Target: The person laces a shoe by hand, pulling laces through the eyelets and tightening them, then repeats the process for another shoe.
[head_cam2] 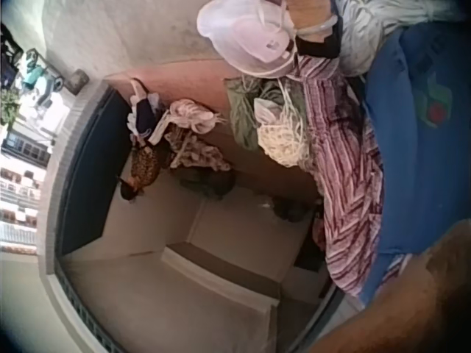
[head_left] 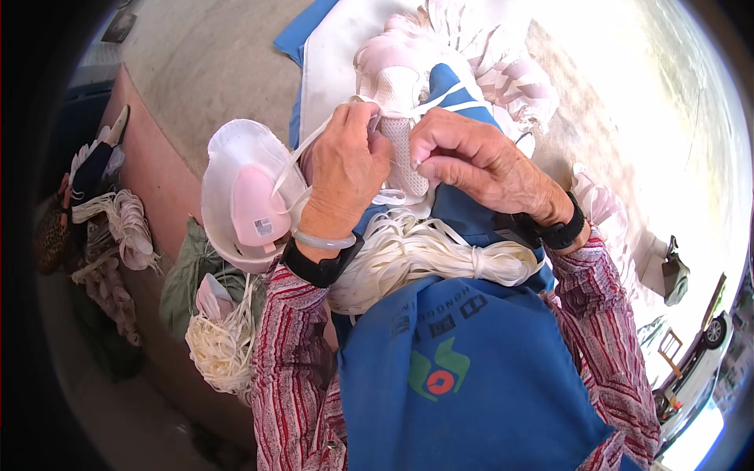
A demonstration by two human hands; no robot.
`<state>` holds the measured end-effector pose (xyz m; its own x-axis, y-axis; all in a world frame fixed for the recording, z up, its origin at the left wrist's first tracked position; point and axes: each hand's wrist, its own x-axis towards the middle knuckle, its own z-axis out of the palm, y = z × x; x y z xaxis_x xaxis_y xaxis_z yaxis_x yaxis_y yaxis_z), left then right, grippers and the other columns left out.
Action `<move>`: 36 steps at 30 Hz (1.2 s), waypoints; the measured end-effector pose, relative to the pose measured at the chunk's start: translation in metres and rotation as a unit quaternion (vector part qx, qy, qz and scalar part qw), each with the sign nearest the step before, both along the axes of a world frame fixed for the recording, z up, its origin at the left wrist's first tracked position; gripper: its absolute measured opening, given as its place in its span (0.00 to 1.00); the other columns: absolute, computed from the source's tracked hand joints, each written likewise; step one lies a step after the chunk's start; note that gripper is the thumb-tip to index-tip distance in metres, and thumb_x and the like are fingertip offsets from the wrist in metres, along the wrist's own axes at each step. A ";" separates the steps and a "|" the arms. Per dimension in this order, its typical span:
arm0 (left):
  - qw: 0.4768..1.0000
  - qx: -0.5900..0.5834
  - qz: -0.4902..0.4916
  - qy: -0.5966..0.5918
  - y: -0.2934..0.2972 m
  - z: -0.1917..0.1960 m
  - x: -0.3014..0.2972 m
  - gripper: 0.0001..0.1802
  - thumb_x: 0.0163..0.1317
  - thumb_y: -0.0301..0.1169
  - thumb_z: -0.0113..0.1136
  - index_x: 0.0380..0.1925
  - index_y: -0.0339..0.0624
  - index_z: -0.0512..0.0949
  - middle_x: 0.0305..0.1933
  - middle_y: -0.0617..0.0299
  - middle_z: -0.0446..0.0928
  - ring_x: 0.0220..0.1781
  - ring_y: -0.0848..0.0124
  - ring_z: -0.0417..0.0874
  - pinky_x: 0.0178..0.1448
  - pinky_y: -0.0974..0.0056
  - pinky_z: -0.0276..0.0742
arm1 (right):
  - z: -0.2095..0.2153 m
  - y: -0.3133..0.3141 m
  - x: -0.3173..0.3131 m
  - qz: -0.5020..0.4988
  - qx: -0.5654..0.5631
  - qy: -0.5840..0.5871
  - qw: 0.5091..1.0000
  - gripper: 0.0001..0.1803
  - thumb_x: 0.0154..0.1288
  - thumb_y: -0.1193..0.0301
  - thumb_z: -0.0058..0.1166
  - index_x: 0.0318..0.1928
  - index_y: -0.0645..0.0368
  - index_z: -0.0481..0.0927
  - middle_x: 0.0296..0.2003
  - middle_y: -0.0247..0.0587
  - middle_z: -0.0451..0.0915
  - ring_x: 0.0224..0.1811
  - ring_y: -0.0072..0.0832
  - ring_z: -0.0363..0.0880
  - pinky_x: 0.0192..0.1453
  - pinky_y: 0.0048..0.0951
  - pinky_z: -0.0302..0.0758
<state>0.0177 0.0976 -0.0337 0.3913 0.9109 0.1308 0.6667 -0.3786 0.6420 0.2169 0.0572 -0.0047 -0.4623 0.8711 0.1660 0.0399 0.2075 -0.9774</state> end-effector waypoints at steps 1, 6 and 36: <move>1.000 0.018 -0.006 0.009 0.003 -0.001 0.000 0.19 0.48 0.20 0.60 0.43 0.34 0.75 0.42 0.46 0.78 0.41 0.50 0.81 0.45 0.54 0.77 | 0.000 -0.001 0.001 -0.001 -0.001 0.001 1.000 0.05 0.70 0.74 0.52 0.41 0.63 0.74 0.34 0.33 0.72 0.34 0.21 0.71 0.40 0.23 0.71; 0.991 -0.129 0.012 -0.040 0.017 0.009 -0.012 0.16 0.52 0.22 0.59 0.43 0.33 0.78 0.39 0.49 0.82 0.38 0.60 0.85 0.44 0.60 0.79 | 0.004 -0.007 -0.012 -0.017 -0.124 -0.044 0.991 0.05 0.72 0.74 0.48 0.43 0.61 0.75 0.28 0.28 0.71 0.29 0.16 0.68 0.35 0.20 0.71; 0.973 -0.226 -0.020 -0.044 0.044 0.009 -0.027 0.14 0.53 0.25 0.59 0.40 0.32 0.81 0.36 0.50 0.84 0.36 0.64 0.85 0.44 0.64 0.80 | -0.035 0.004 -0.068 -0.241 0.164 -0.410 0.865 0.10 0.61 0.63 0.57 0.33 0.57 0.77 0.30 0.42 0.74 0.28 0.40 0.81 0.28 0.38 0.77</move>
<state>-0.0096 0.1420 -0.0252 0.4333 0.8673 -0.2449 0.5925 -0.0694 0.8026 0.1487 0.0616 -0.0394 -0.1390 0.9634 0.2291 0.8497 0.2348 -0.4721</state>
